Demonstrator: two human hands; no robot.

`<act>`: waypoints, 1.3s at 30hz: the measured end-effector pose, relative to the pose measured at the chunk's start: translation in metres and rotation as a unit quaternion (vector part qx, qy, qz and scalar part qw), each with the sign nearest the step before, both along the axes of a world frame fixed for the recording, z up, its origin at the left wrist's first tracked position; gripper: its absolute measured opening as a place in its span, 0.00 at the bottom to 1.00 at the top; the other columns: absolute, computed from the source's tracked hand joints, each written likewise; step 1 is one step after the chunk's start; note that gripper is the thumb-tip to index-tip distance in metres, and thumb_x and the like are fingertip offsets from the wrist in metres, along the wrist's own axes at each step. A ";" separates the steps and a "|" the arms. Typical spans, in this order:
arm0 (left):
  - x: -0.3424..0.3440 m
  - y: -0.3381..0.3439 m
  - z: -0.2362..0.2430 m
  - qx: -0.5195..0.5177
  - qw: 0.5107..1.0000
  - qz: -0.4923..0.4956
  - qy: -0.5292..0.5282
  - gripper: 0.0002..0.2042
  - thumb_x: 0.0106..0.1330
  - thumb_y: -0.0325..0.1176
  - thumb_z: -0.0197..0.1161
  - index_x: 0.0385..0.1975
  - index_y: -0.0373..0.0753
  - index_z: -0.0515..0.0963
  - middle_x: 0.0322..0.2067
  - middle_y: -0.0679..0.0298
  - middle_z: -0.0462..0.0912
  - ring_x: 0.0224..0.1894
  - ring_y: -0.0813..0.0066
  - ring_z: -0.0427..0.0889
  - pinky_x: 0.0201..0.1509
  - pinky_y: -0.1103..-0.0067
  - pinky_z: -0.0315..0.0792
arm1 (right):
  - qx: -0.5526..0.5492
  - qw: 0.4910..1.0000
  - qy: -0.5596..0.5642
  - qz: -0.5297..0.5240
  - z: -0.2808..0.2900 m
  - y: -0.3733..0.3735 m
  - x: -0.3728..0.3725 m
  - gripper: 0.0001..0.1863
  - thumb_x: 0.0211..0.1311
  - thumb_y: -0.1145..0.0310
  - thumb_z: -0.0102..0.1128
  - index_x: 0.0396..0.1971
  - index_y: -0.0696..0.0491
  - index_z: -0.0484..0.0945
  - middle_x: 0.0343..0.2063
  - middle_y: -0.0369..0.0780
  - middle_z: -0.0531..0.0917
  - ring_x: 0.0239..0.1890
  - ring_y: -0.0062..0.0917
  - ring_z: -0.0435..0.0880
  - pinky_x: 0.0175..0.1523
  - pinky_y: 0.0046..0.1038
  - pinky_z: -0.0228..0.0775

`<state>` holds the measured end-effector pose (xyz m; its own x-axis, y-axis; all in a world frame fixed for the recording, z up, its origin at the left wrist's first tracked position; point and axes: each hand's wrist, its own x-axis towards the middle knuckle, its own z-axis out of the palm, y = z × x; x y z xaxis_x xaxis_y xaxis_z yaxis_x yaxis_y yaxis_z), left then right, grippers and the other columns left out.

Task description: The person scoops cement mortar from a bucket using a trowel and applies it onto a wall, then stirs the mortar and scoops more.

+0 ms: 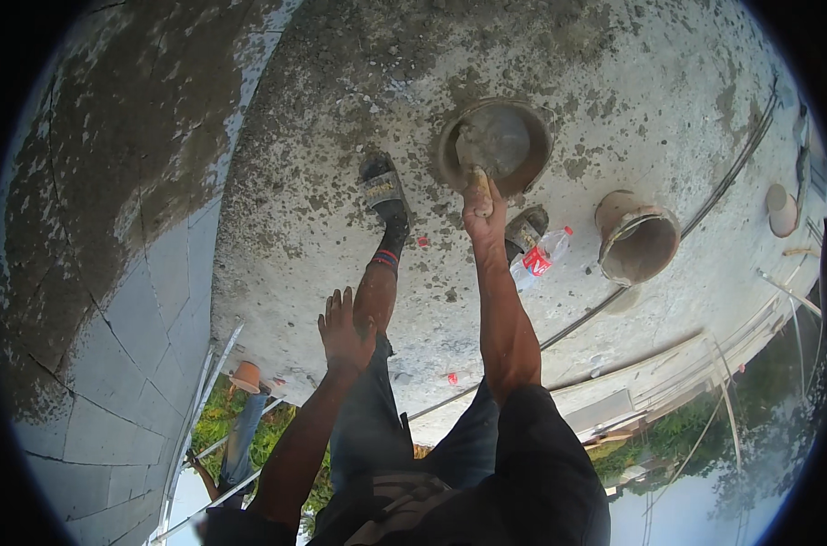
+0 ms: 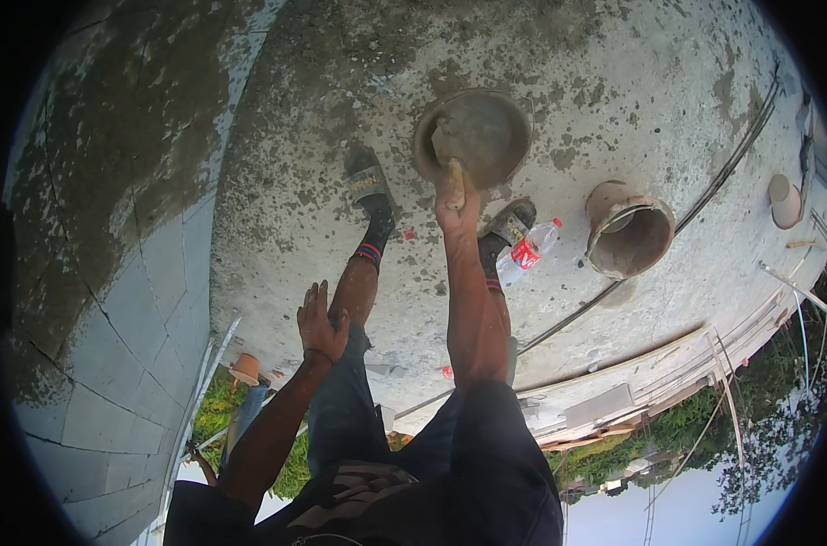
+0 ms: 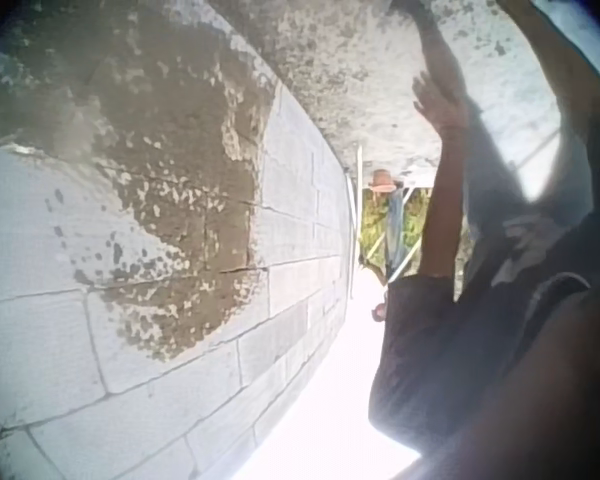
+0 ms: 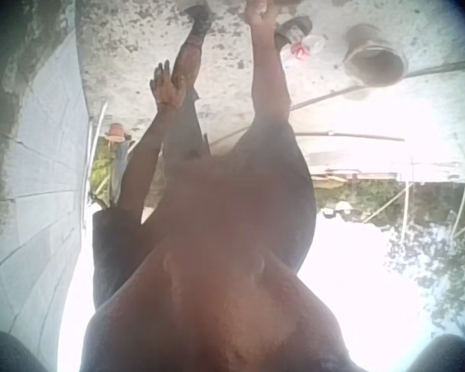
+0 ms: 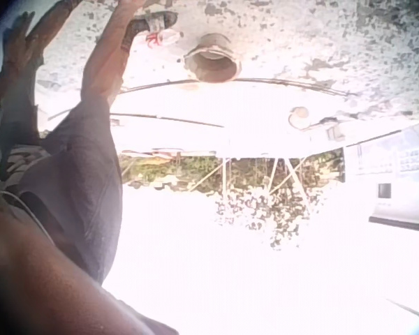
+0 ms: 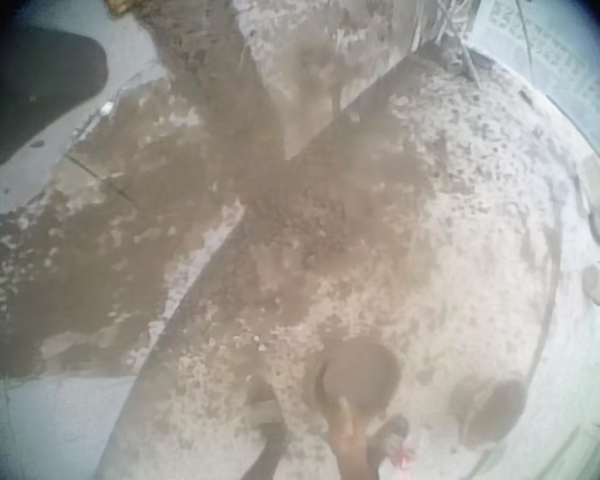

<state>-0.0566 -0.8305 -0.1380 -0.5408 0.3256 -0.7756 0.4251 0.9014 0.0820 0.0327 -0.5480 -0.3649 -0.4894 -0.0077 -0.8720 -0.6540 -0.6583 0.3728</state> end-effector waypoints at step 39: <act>0.012 0.004 0.003 0.018 1.000 0.006 0.019 0.38 0.64 0.47 0.56 0.71 0.41 0.52 0.69 0.46 0.56 0.72 0.49 0.52 0.70 0.49 0.48 | 0.575 -0.016 -0.211 0.791 0.039 0.021 0.016 0.10 0.58 0.73 0.52 0.32 0.59 0.84 0.30 0.51 0.84 0.34 0.43 0.86 0.39 0.41 0.81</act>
